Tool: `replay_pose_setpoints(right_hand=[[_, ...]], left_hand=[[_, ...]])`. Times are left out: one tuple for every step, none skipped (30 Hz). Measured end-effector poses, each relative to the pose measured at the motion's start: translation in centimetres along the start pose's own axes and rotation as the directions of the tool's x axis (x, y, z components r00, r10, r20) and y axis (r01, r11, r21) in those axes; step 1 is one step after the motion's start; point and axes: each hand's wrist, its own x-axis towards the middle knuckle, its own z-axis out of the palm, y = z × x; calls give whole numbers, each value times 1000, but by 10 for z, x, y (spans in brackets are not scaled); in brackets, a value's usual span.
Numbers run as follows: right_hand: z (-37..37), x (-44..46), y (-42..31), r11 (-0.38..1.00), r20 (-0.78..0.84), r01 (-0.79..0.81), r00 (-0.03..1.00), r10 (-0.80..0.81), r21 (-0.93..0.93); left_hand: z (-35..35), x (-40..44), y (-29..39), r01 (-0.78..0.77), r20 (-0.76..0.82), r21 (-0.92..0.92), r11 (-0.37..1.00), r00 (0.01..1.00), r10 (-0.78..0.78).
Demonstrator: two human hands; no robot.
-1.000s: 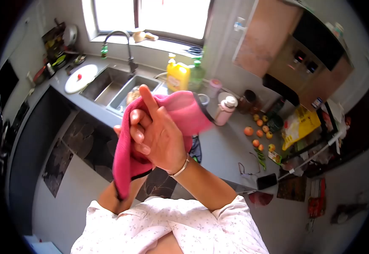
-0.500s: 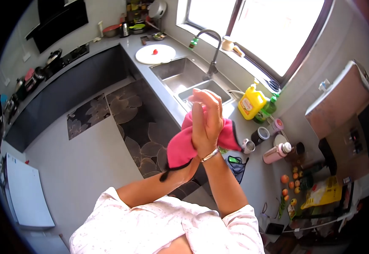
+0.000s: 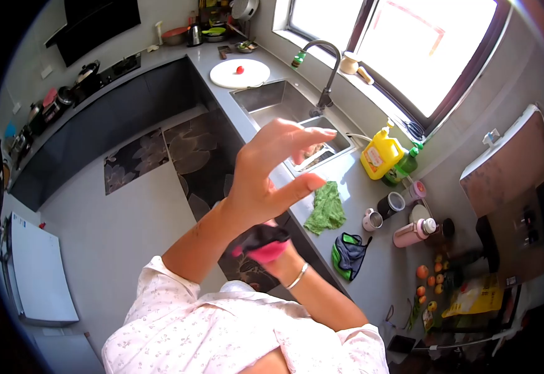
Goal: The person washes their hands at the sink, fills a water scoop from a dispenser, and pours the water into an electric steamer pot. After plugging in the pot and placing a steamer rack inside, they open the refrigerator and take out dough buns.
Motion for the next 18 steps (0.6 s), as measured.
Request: replay_pose_setpoints(right_hand=[[1,-6,22,995,32,-93,995,92,27],[-1,-8,25,989,41,-139,990,137,45],[-3,-10,28,981,50,-184,982,181,62],[-8,-5,15,986,263,-53,965,10,157],[-9,1,0,960,448,64,875,-185,273],[8,-2,-21,968,288,181,931,-226,174],[14,-5,-40,966,202,232,947,-252,118],[20,-8,-59,961,114,272,954,-276,53],[18,-6,-77,977,307,154,932,-192,144],[15,-4,-93,978,494,16,861,-120,209],[14,-3,-104,962,665,-132,744,-64,240],[27,-16,-104,959,384,193,885,-262,209],[41,-29,-105,905,50,426,904,-425,-15],[45,-37,-102,733,171,588,806,-567,-342],[49,-41,-101,431,338,681,695,-635,-592],[64,-39,-97,157,583,686,699,-414,-711],[72,-29,-84,-290,758,707,639,-131,-646],[78,-26,-59,-479,758,648,649,-59,-592]], left_hand=[[8,6,-5,-32,48,-256,966,998,46],[23,4,-3,120,110,-606,786,992,-66],[36,0,0,255,208,-847,466,966,-151],[36,-7,-8,330,314,-840,432,943,-110],[40,-17,-13,344,328,-839,421,938,-113],[44,-25,-16,346,304,-880,325,937,-174],[48,-36,-19,334,279,-915,227,929,-242],[49,-48,-23,351,329,-929,118,928,-173],[45,-58,-23,421,416,-907,8,899,-138],[39,-68,-25,465,466,-884,-47,867,-176],[32,-79,-30,502,512,-858,-103,832,-211],[22,-93,-47,501,511,-859,-100,833,-213],[12,-112,-71,639,658,-753,-156,723,-212],[10,-129,-95,754,782,-623,-209,591,-200],[27,-148,-113,751,778,-627,-205,594,-202],[53,-172,-123,420,508,-825,-378,844,-171],[57,-182,-122,222,337,-866,-448,921,-196],[60,-191,-122,20,154,-853,-521,965,-214]])
